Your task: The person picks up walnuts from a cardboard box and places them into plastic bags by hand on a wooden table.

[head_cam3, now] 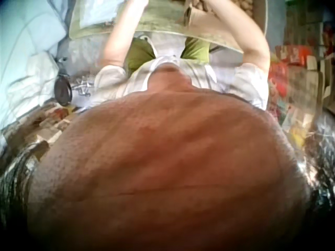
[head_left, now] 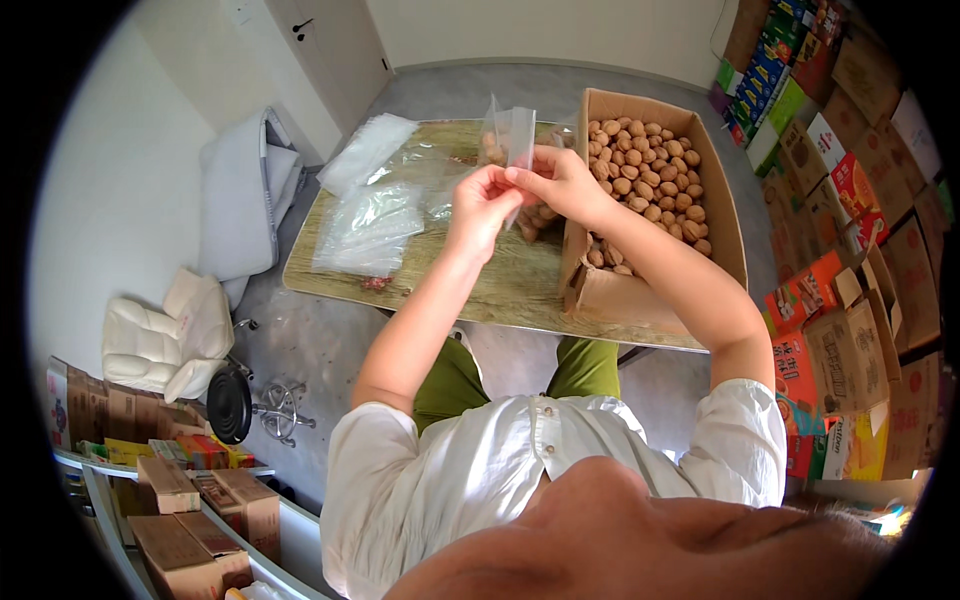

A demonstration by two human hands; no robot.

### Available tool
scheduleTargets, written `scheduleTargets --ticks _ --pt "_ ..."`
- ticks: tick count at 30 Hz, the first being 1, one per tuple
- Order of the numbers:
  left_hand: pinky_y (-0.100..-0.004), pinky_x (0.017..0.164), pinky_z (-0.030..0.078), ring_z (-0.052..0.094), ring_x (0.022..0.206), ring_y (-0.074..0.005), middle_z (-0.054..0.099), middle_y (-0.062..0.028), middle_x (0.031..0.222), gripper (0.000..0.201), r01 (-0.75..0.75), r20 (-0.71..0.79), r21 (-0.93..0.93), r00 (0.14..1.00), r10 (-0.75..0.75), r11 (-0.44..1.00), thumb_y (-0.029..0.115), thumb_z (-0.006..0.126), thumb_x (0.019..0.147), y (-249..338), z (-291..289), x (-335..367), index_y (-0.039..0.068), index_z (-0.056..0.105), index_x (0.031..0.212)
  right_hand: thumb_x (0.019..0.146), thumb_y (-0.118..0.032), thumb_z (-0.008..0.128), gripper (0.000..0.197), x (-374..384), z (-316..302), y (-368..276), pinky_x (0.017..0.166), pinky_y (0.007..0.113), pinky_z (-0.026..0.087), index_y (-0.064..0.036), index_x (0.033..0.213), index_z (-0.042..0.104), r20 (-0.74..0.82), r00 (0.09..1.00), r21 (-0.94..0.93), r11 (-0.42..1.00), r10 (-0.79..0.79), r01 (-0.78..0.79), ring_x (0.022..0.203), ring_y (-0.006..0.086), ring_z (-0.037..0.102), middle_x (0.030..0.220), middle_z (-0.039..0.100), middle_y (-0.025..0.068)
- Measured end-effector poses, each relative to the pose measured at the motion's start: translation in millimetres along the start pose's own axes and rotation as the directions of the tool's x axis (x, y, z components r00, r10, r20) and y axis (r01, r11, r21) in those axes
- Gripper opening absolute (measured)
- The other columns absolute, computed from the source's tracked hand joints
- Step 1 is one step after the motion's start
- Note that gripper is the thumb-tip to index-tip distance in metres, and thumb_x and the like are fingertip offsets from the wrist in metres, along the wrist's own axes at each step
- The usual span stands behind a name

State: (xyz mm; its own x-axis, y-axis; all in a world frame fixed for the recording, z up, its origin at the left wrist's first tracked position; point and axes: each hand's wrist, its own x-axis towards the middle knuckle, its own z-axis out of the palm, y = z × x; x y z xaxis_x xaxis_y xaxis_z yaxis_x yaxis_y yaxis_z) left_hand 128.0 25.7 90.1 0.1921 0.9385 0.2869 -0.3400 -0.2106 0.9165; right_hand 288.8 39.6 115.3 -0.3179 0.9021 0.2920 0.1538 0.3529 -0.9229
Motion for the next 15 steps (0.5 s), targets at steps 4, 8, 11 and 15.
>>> scheduleTargets --ticks 4,8,11,15 --pt "-0.0181 0.054 0.034 0.049 0.062 -0.0032 0.062 0.002 0.076 0.009 -0.002 0.051 -0.057 0.999 0.005 0.998 0.002 0.069 0.085 -8.7 4.5 -2.4 0.006 0.061 0.082 0.094 -0.023 0.064 0.025 -5.3 -7.7 -9.6 0.064 0.025 0.055 0.002 0.094 0.066 0.008 0.993 -0.075 0.991 0.114 -0.113 0.07 0.0105 0.065 0.079 0.069 0.0065" --pt "-0.018 0.052 0.033 0.049 0.061 -0.0025 0.059 0.0041 0.073 0.014 0.056 0.029 -0.101 0.998 -0.053 0.993 0.004 0.071 0.085 -9.0 7.8 -3.7 0.01 0.059 0.08 0.094 -0.02 0.063 0.023 -5.8 -12.1 -11.0 0.064 0.025 0.055 0.0022 0.093 0.065 0.001 0.995 -0.014 0.995 0.1 -0.1 0.07 0.01 0.065 0.079 0.068 0.0066" --pt "-0.0184 0.051 0.032 0.048 0.059 -0.0029 0.057 0.0047 0.071 0.015 0.067 -0.03 -0.113 0.997 -0.071 0.991 0.006 0.071 0.086 -15.5 4.7 -3.6 0.011 0.058 0.08 0.097 -0.021 0.059 0.022 -5.3 -12.2 -8.6 0.064 0.023 0.053 0.0002 0.092 0.062 0.026 0.993 -0.02 0.993 0.117 -0.117 0.071 0.0094 0.063 0.079 0.066 0.0035" --pt "-0.0198 0.05 0.035 0.048 0.057 -0.0043 0.055 0.0044 0.069 0.013 0.107 -0.078 -0.197 0.989 -0.124 0.975 0.01 0.067 0.09 -14.2 7.2 -6.5 0.011 0.057 0.082 0.097 -0.013 0.055 0.016 -1.1 -14.8 1.4 0.067 0.024 0.054 0.0007 0.091 0.06 0.094 0.992 -0.022 0.997 0.078 -0.076 0.074 0.0102 0.063 0.081 0.066 0.0045"
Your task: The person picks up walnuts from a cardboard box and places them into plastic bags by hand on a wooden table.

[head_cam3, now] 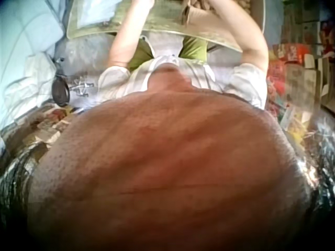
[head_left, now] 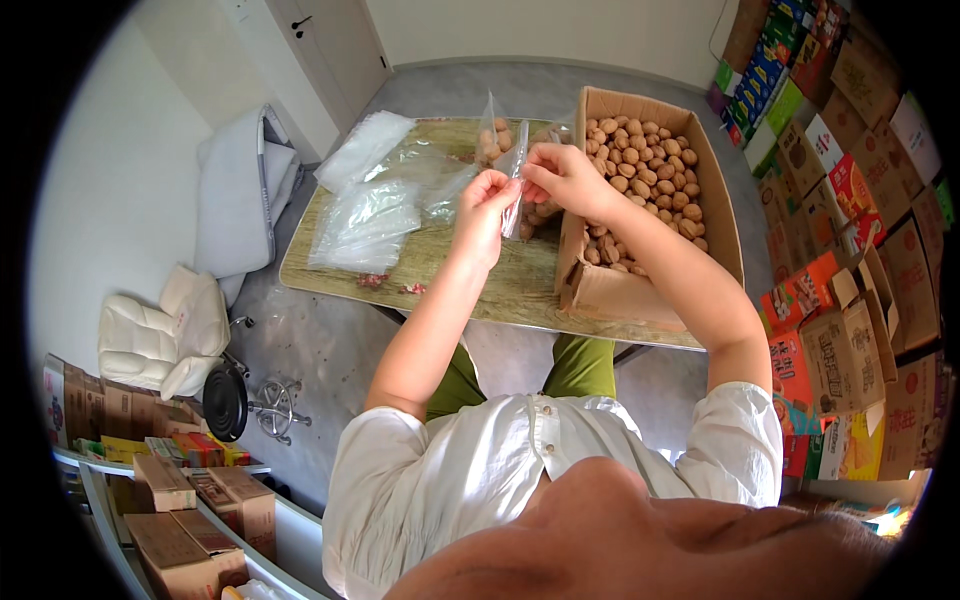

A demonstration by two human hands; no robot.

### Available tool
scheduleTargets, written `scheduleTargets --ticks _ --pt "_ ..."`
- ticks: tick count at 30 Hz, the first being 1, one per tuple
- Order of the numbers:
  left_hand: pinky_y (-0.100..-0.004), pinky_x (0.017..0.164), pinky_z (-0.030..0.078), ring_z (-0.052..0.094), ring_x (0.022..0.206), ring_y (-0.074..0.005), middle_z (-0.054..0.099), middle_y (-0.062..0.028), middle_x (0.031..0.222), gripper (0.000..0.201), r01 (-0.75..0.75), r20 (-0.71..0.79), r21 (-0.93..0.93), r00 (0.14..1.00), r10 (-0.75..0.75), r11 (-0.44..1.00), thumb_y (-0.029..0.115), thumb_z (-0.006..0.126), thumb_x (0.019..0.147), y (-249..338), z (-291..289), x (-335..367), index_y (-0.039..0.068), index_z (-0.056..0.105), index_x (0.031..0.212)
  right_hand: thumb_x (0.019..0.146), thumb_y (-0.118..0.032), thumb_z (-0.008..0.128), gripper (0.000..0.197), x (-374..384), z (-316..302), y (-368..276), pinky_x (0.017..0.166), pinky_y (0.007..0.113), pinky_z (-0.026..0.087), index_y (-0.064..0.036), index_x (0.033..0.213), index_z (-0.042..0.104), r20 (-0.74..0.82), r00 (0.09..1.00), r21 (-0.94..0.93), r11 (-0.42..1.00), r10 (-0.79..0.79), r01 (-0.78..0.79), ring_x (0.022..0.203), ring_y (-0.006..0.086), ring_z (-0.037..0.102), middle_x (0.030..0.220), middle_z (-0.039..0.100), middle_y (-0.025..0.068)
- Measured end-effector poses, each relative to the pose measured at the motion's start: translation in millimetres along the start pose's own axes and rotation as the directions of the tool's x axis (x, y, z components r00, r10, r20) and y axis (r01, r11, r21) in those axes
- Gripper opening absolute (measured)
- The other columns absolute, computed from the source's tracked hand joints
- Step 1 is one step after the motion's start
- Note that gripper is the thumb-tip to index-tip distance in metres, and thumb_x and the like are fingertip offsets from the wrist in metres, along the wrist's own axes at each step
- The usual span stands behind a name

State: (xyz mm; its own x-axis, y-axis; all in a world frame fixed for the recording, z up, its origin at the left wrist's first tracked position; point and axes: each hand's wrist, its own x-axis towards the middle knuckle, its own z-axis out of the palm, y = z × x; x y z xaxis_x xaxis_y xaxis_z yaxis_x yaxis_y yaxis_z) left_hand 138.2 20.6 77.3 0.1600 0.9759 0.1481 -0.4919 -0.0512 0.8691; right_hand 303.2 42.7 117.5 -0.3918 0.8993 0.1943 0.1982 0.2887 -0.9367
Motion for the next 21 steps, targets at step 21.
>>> scheduleTargets --ticks 21 --pt "-0.0225 0.05 0.03 0.036 0.057 -0.0025 0.043 0.0058 0.062 0.017 -0.356 0.03 0.704 0.88 0.475 0.615 0.001 0.056 0.087 -5.6 -26.3 11.1 0.004 0.047 0.073 0.078 -0.011 0.061 0.015 1.5 -4.9 10.5 0.061 0.04 0.049 0.0026 0.075 0.056 -0.153 0.948 -0.508 0.845 -0.28 0.167 0.062 0.0309 0.061 0.065 0.06 0.017"
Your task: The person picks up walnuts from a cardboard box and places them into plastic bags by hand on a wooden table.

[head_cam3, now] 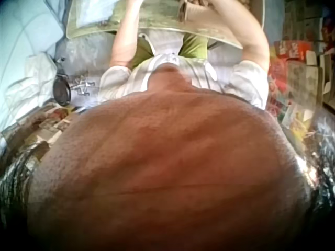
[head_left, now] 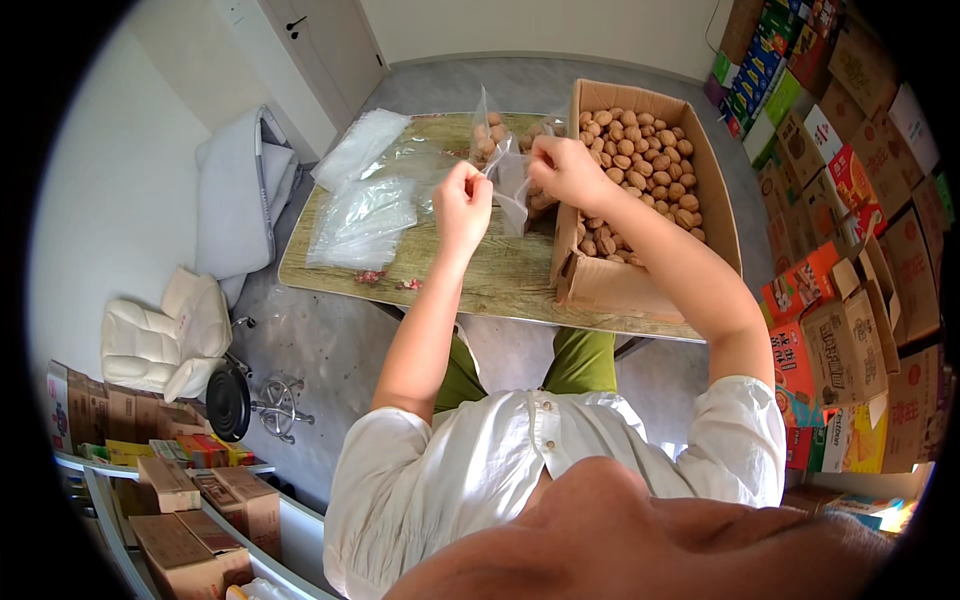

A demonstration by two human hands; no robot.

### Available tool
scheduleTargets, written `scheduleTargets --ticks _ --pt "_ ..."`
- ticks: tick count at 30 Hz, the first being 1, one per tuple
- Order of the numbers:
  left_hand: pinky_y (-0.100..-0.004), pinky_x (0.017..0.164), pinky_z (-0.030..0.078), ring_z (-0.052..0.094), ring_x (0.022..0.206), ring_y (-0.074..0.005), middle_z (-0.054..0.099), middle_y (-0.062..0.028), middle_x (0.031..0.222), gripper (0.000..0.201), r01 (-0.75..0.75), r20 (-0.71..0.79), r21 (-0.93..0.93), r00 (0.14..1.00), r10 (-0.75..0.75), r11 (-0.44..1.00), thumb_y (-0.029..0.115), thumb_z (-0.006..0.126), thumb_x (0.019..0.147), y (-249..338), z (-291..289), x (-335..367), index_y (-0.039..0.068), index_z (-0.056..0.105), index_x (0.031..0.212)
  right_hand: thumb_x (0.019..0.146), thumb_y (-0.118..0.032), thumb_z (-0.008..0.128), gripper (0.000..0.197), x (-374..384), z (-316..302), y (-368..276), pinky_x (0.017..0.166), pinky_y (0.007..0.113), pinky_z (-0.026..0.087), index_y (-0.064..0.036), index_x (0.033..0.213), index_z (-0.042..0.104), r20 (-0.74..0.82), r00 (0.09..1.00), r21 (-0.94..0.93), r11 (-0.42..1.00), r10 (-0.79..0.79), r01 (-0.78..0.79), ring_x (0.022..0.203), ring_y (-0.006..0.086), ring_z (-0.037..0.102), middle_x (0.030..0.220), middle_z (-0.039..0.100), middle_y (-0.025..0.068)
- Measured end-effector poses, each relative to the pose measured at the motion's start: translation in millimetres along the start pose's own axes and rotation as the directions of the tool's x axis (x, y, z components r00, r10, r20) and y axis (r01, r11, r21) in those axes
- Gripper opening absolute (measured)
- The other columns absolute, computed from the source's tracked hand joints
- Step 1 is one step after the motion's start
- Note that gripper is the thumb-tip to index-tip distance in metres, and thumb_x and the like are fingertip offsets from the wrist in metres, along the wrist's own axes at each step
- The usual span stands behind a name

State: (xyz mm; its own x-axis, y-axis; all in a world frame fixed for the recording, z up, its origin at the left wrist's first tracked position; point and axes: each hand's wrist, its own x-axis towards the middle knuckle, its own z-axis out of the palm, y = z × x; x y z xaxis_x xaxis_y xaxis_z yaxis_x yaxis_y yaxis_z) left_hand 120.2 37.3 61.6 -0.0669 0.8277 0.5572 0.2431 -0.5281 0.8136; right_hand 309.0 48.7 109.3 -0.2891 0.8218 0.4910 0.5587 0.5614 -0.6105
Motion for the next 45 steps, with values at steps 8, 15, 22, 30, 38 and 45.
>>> scheduleTargets --ticks 8,15,22,30,38,45 --pt "-0.0266 0.048 0.034 0.042 0.05 -0.0073 0.048 0.0 0.054 0.016 0.037 0.003 0.066 0.999 -0.037 0.997 0.004 0.06 0.082 6.2 -25.5 2.8 0.001 0.052 0.069 0.074 -0.005 0.062 0.021 -5.6 -4.6 -12.8 0.063 0.041 0.05 -0.0053 0.094 0.057 0.053 0.984 -0.057 0.983 -0.172 0.175 0.069 0.0322 0.063 0.078 0.062 0.0141" --pt "-0.0275 0.049 0.036 0.043 0.051 -0.0076 0.051 -0.0015 0.053 0.016 0.187 -0.051 0.154 0.982 -0.181 0.97 0.007 0.061 0.08 -4.2 -70.4 20.7 0.0 0.055 0.066 0.076 0.0 0.063 0.038 -13.4 2.4 -28.5 0.066 0.041 0.053 -0.0145 0.111 0.063 0.372 0.874 -0.313 0.844 -0.312 0.435 0.076 0.0321 0.064 0.092 0.06 0.0089" --pt "-0.023 0.049 0.034 0.042 0.054 -0.0028 0.051 0.004 0.057 0.014 0.04 0.081 0.24 0.995 -0.061 0.97 0.002 0.063 0.08 22.8 -51.0 2.0 0.0 0.056 0.069 0.085 -0.021 0.065 0.021 -12.0 3.4 -16.5 0.07 0.042 0.053 -0.0051 0.098 0.067 0.265 0.921 -0.276 0.893 -0.286 0.356 0.079 0.032 0.064 0.09 0.062 0.0106" --pt "-0.0233 0.049 0.039 0.047 0.055 -0.0058 0.061 -0.0052 0.098 0.018 -0.321 0.192 0.147 0.937 0.291 0.936 -0.003 0.065 0.082 45.4 -25.5 -10.9 -0.001 0.051 0.071 0.077 -0.01 0.064 0.018 -8.9 -0.7 -14.4 0.073 0.043 0.052 -0.0021 0.093 0.067 0.169 0.98 -0.238 0.96 -0.109 0.147 0.083 0.0347 0.065 0.089 0.065 0.0148" --pt "-0.0287 0.049 0.042 0.054 0.054 -0.0153 0.062 -0.0038 0.078 0.013 -0.525 0.551 0.229 0.764 0.335 0.82 0.003 0.065 0.079 50.9 -29.9 -14.1 0.004 0.052 0.076 0.069 0.006 0.061 0.032 -5.6 3.4 -2.2 0.073 0.038 0.052 0.0023 0.1 0.066 0.167 0.973 -0.095 0.979 -0.162 0.179 0.081 0.0307 0.065 0.086 0.066 0.0164" --pt "-0.0372 0.059 0.049 0.064 0.071 -0.0213 0.062 -0.0038 0.1 0.036 -0.616 0.602 0.361 0.727 0.329 0.7 0.029 0.076 0.079 47.8 -21.9 -21.0 0.01 0.053 0.1 0.071 0.003 0.065 0.039 -3.1 0.1 3.0 0.065 0.032 0.054 0.0055 0.11 0.066 0.225 0.974 -0.008 1.0 0.002 0.0 0.069 0.019 0.066 0.078 0.066 0.0116"
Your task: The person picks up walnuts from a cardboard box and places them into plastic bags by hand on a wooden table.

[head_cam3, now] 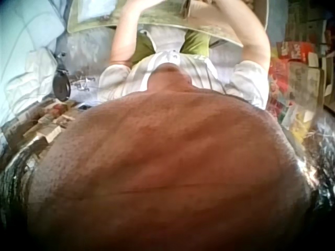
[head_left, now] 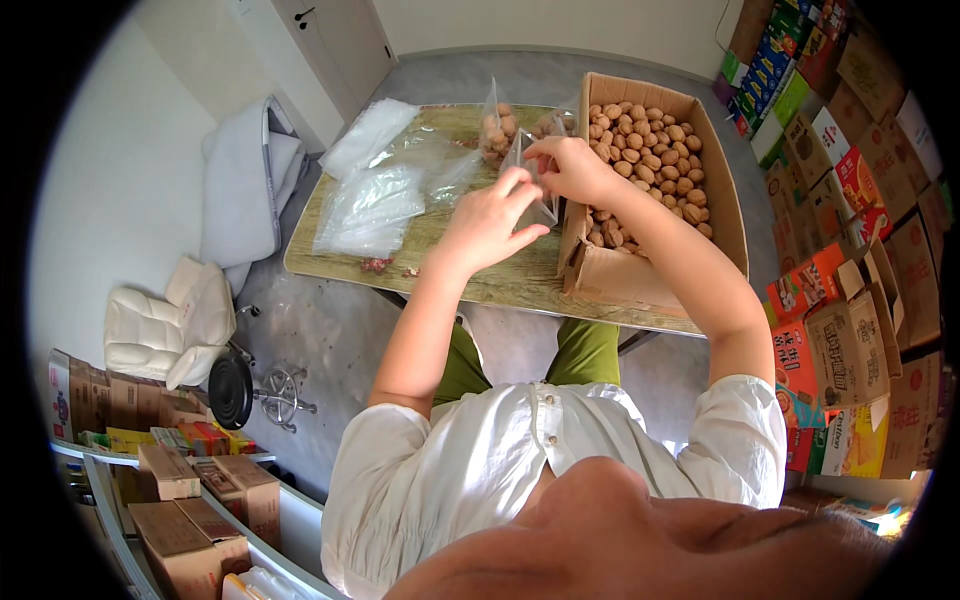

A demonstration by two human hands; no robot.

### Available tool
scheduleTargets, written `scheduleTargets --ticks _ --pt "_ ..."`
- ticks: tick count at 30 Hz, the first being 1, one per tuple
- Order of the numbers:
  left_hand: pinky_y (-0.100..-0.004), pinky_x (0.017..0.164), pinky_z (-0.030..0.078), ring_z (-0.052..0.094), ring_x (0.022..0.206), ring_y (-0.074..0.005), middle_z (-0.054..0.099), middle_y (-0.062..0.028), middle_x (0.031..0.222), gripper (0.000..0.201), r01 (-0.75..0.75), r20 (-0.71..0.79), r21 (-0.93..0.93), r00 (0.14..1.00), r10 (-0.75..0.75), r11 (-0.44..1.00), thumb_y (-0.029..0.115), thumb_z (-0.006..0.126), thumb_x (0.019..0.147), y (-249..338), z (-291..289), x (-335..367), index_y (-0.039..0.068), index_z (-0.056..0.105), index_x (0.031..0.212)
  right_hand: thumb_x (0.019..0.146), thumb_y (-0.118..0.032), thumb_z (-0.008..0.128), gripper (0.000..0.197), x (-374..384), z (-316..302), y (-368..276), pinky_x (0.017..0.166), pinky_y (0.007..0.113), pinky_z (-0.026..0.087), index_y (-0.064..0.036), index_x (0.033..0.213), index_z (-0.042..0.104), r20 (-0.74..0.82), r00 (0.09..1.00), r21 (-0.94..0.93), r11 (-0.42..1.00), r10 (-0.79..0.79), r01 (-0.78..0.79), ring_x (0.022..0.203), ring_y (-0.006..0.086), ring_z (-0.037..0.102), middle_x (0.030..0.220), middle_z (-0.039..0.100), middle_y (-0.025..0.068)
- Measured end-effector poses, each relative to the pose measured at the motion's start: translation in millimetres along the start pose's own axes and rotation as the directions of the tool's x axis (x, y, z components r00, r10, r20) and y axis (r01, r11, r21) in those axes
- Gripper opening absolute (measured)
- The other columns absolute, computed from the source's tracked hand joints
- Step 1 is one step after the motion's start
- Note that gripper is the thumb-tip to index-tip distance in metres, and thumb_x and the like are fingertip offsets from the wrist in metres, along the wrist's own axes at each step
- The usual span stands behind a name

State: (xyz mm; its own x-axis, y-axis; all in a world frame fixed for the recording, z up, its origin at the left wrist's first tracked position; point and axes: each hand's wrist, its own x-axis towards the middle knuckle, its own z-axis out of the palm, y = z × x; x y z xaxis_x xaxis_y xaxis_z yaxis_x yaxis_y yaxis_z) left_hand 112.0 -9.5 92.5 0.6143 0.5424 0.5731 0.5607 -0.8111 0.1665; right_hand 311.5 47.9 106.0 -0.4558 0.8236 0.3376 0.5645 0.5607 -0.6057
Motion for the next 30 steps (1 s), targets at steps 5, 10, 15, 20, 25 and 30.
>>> scheduleTargets --ticks 5,10,15,20,25,30 --pt "-0.0386 0.063 0.05 0.064 0.08 -0.024 0.061 -0.0054 0.106 0.043 0.056 0.142 -0.018 0.989 -0.053 0.998 0.032 0.076 0.079 -0.1 9.4 0.5 0.01 0.055 0.109 0.072 0.001 0.065 0.038 1.8 -0.6 1.5 0.062 0.031 0.053 0.0061 0.11 0.066 0.007 0.999 0.026 0.998 0.048 -0.048 0.066 0.0172 0.065 0.076 0.066 0.011" --pt "-0.0384 0.063 0.051 0.063 0.076 -0.0265 0.057 -0.0047 0.095 0.036 0.09 -0.011 0.069 0.996 -0.089 0.994 0.028 0.077 0.079 8.6 9.5 -0.1 0.01 0.059 0.104 0.071 -0.002 0.064 0.036 0.1 -2.9 -6.4 0.072 0.037 0.053 0.0033 0.106 0.068 -0.021 1.0 -0.058 0.998 0.014 -0.015 0.079 0.0286 0.068 0.084 0.069 0.0168" --pt "-0.0382 0.062 0.05 0.061 0.074 -0.0262 0.054 -0.0056 0.092 0.022 0.1 -0.121 0.033 0.988 -0.095 0.994 0.022 0.075 0.08 4.7 9.9 -7.7 0.01 0.065 0.097 0.069 -0.004 0.065 0.03 -2.7 -8.2 -8.6 0.077 0.037 0.052 0.0016 0.099 0.069 -0.021 1.0 -0.189 0.982 -0.005 0.001 0.086 0.0299 0.065 0.091 0.066 0.0153" --pt "-0.0382 0.067 0.049 0.057 0.081 -0.0256 0.052 -0.0068 0.093 0.016 0.046 -0.19 0.043 0.981 -0.037 0.998 0.017 0.073 0.081 6.3 9.7 -9.3 0.011 0.067 0.095 0.07 -0.006 0.064 0.03 -6.5 -4.8 0.9 0.088 0.042 0.048 -0.0009 0.1 0.069 0.104 0.993 -0.389 0.917 -0.052 0.088 0.102 0.0315 0.059 0.1 0.064 0.015" --pt "-0.0403 0.08 0.045 0.05 0.092 -0.0282 0.051 -0.0075 0.095 0.013 0.059 -0.18 0.084 0.983 -0.043 0.995 0.015 0.071 0.083 8.1 17.4 -6.1 0.012 0.067 0.095 0.074 -0.017 0.071 0.028 -2.8 -25.3 2.6 0.094 0.043 0.045 -0.0008 0.096 0.069 0.021 0.975 -0.278 0.935 -0.223 0.22 0.11 0.032 0.056 0.105 0.064 0.0125" --pt "-0.0401 0.078 0.043 0.05 0.09 -0.0279 0.05 -0.0073 0.095 0.013 0.037 -0.157 0.044 0.987 -0.03 0.998 0.015 0.07 0.083 9.9 23.1 -5.1 0.012 0.066 0.095 0.083 -0.019 0.069 0.023 -2.1 -94.8 18.4 0.08 0.036 0.051 -0.0014 0.097 0.069 -0.148 0.989 -0.307 0.949 0.027 -0.072 0.09 0.0252 0.065 0.099 0.068 0.0133"
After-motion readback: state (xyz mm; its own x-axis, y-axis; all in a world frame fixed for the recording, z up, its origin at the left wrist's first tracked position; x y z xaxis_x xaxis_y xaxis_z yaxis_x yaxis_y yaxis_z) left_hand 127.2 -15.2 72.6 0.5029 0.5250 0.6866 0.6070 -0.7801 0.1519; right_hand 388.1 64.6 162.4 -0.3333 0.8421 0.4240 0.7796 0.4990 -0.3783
